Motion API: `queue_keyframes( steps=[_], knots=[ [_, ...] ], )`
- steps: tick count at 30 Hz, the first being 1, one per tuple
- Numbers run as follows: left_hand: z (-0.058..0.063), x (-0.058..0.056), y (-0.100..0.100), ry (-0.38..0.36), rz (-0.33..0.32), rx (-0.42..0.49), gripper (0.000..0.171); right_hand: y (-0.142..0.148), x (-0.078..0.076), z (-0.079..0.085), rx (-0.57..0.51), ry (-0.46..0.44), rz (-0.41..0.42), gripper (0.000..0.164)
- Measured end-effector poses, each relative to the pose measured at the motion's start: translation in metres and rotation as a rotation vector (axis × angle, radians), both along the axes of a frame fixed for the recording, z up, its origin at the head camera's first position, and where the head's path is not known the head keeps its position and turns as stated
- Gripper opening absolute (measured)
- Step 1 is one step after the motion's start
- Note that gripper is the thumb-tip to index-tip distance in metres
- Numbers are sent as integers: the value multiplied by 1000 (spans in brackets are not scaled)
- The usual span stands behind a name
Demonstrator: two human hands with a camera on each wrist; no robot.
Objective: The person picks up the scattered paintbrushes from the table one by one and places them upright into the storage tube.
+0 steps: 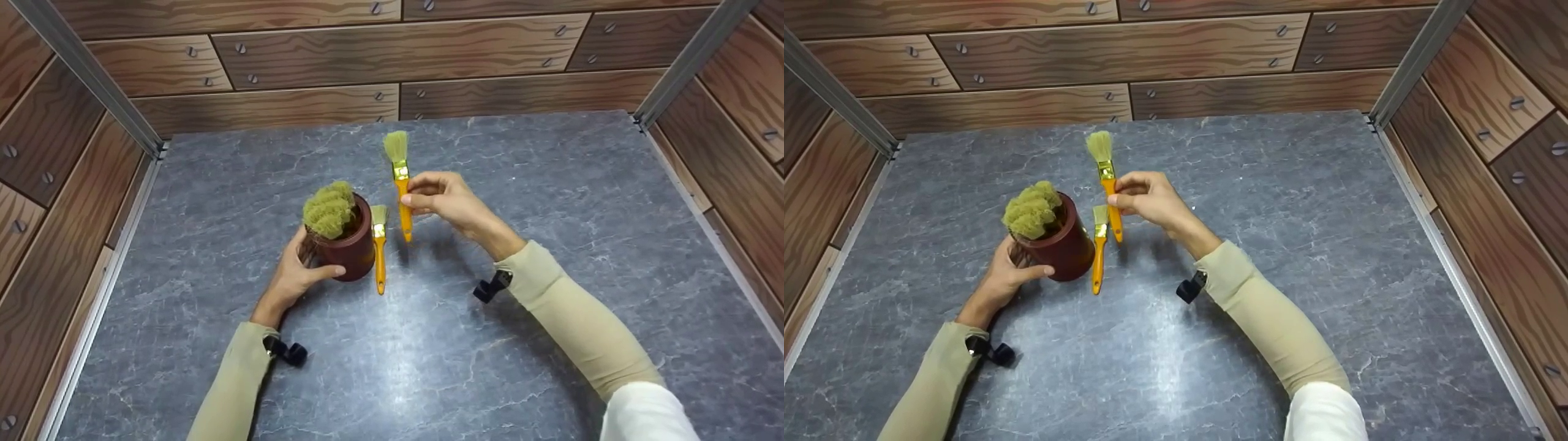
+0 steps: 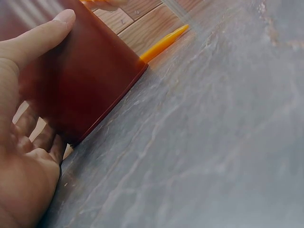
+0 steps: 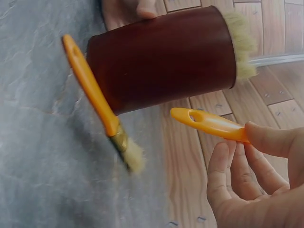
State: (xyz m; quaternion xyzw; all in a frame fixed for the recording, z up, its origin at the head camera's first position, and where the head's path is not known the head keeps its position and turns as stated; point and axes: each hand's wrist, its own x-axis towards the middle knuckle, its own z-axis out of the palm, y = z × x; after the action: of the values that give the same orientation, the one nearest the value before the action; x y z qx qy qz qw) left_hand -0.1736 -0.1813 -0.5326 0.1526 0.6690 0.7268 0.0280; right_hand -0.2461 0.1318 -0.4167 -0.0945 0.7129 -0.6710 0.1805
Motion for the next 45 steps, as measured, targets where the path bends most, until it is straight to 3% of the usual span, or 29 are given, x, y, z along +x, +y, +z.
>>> queue_keyframes(
  steps=[14, 45],
  knots=[
    [-1, -2, -1, 23, -18, 24, 103, -15, 13, 39, -9, 150, 43, 20],
    [1, 1, 0, -16, 0, -23, 106, -53, 20, 60, -33, 324, 112, 18]
  ],
)
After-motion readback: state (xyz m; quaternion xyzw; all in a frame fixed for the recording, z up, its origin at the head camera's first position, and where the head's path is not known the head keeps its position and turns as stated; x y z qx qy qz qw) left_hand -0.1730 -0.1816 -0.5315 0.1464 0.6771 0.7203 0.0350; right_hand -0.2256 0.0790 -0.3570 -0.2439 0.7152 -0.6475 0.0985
